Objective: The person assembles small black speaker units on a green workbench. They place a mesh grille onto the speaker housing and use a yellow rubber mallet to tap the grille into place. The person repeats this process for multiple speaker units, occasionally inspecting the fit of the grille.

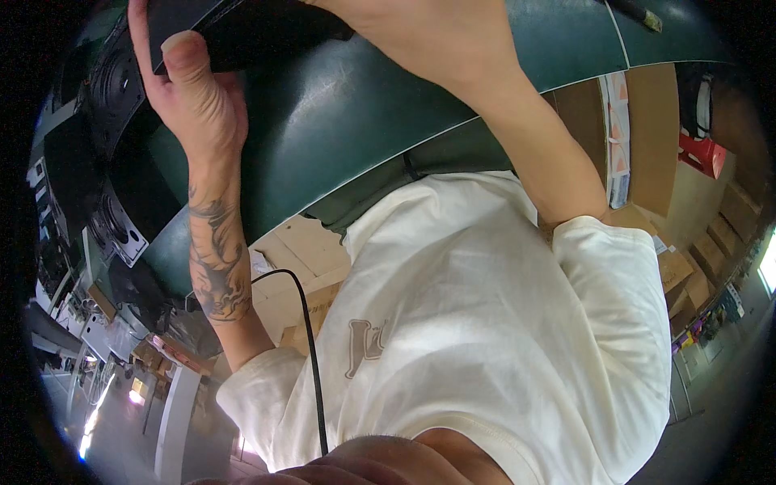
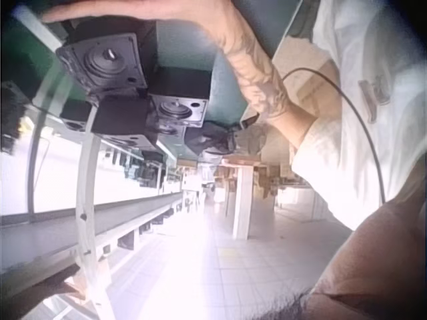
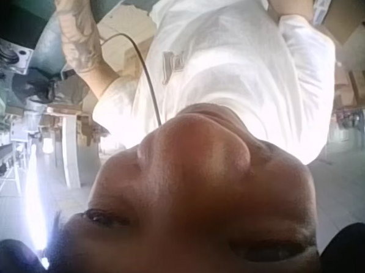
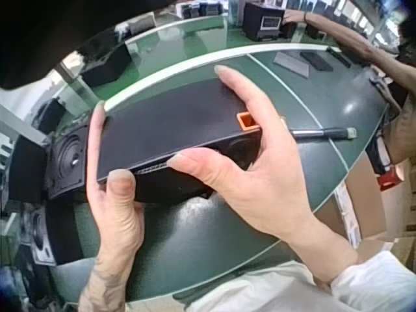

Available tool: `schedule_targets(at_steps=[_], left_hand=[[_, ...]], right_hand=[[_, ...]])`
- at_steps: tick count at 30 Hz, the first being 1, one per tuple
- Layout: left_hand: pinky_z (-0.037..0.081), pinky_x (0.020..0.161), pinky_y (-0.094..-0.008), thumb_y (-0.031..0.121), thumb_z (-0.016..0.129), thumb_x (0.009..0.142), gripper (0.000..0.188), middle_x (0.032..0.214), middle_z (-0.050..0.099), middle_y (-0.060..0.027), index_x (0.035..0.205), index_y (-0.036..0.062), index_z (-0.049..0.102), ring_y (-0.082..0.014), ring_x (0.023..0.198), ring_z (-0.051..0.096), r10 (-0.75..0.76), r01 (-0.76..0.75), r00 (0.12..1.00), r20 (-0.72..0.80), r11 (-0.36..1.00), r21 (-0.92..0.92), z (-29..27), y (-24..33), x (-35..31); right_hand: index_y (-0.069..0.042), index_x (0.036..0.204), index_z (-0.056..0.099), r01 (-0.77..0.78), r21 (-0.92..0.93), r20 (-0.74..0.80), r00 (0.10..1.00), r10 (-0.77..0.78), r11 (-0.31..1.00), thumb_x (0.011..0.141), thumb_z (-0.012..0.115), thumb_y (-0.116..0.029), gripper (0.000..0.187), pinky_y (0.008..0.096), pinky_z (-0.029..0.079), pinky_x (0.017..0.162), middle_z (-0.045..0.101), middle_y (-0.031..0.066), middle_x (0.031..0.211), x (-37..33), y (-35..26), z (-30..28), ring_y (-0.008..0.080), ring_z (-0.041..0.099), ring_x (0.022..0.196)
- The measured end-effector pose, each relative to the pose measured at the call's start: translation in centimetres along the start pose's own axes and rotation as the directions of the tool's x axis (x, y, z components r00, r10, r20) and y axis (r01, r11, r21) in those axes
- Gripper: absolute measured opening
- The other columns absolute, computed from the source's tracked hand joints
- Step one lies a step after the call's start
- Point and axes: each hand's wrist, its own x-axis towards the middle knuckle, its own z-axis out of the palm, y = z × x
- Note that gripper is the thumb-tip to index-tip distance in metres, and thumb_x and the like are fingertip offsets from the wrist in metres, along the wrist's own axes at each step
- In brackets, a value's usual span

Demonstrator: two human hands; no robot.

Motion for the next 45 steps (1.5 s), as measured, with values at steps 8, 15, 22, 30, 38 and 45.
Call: schedule_targets(at_steps=[8, 15, 22, 30, 38, 45], left_hand=[[0.038, 0.114, -0.0322, 0.036, 0.069, 0.099, 0.078, 0.152, 0.046, -0.0123, 0.159, 0.0038, 0.032, -0.0210, 0.135, 0.049, 0.145, -0.166, 0.977, 0.156, 0.977, 0.133, -4.3, -2.8, 0.2], [0.044, 0.108, -0.0310, 0.027, 0.074, 0.097, 0.060, 0.142, 0.054, -0.0129, 0.146, 0.0027, 0.048, -0.0208, 0.124, 0.057, 0.149, -0.153, 0.979, 0.141, 0.988, 0.016, -3.9, -2.4, 0.7], [0.050, 0.104, -0.0344, 0.025, 0.069, 0.100, 0.047, 0.132, 0.061, -0.0137, 0.139, 0.0029, 0.054, -0.0227, 0.116, 0.063, -0.040, 0.039, 0.998, -0.043, 0.999, -0.018, -2.2, 1.4, -1.3], [0.045, 0.093, -0.0244, 0.029, 0.069, 0.099, 0.047, 0.120, 0.062, -0.0053, 0.138, 0.0033, 0.058, -0.0090, 0.100, 0.056, -0.425, 0.424, 0.905, -0.027, 0.905, -0.030, -1.6, 4.0, -1.1], [0.046, 0.104, -0.0313, 0.030, 0.066, 0.103, 0.043, 0.126, 0.063, -0.0096, 0.129, -0.0037, 0.059, -0.0171, 0.113, 0.060, -0.591, 0.561, 0.804, -0.068, 0.791, -0.246, -0.4, 1.5, -0.3], [0.050, 0.099, -0.0324, 0.021, 0.063, 0.102, 0.034, 0.120, 0.063, -0.0100, 0.128, -0.0014, 0.061, -0.0177, 0.107, 0.062, -0.559, 0.535, 0.827, -0.049, 0.811, -0.237, -0.2, 1.3, -0.2]], right_hand=[[-0.002, 0.148, 0.042, -0.124, 0.277, 0.124, 0.988, 0.092, 0.953, 0.091, 0.081, -0.020, 0.071, 0.0304, 0.042, 0.107, 0.054, 0.0105, 0.134, 0.2, 0.6, -1.0, 0.0173, 0.052, 0.124], [-0.003, 0.140, 0.051, 0.059, 0.077, 0.042, 0.997, -0.062, 0.995, 0.092, 0.080, -0.020, 0.059, 0.0296, 0.045, 0.101, 0.057, 0.0098, 0.125, 0.6, 1.1, -1.1, 0.0170, 0.055, 0.117], [-0.002, 0.128, 0.058, -0.161, 0.199, 0.031, 0.987, 0.158, 0.967, 0.093, 0.080, -0.021, 0.045, 0.0278, 0.049, 0.090, 0.063, 0.0071, 0.109, 0.3, -1.9, -0.4, 0.0140, 0.060, 0.101], [0.000, 0.135, 0.057, -0.325, 0.127, 0.281, 0.918, 0.280, 0.937, 0.096, 0.076, -0.028, 0.051, 0.0319, 0.050, 0.096, 0.066, 0.0126, 0.117, 2.1, -1.1, -3.7, 0.0189, 0.063, 0.109], [-0.002, 0.142, 0.054, -0.090, -0.425, 0.249, 0.945, 0.211, 0.901, 0.098, 0.069, -0.019, 0.049, 0.0367, 0.047, 0.107, 0.061, 0.0149, 0.136, 0.7, -0.4, -14.8, 0.0255, 0.060, 0.125], [-0.005, 0.125, 0.062, 0.277, -0.738, 0.528, 0.805, 0.271, 0.616, 0.096, 0.067, -0.019, 0.033, 0.0410, 0.049, 0.092, 0.062, 0.0177, 0.109, 0.0, 1.1, -17.1, 0.0358, 0.060, 0.102]])
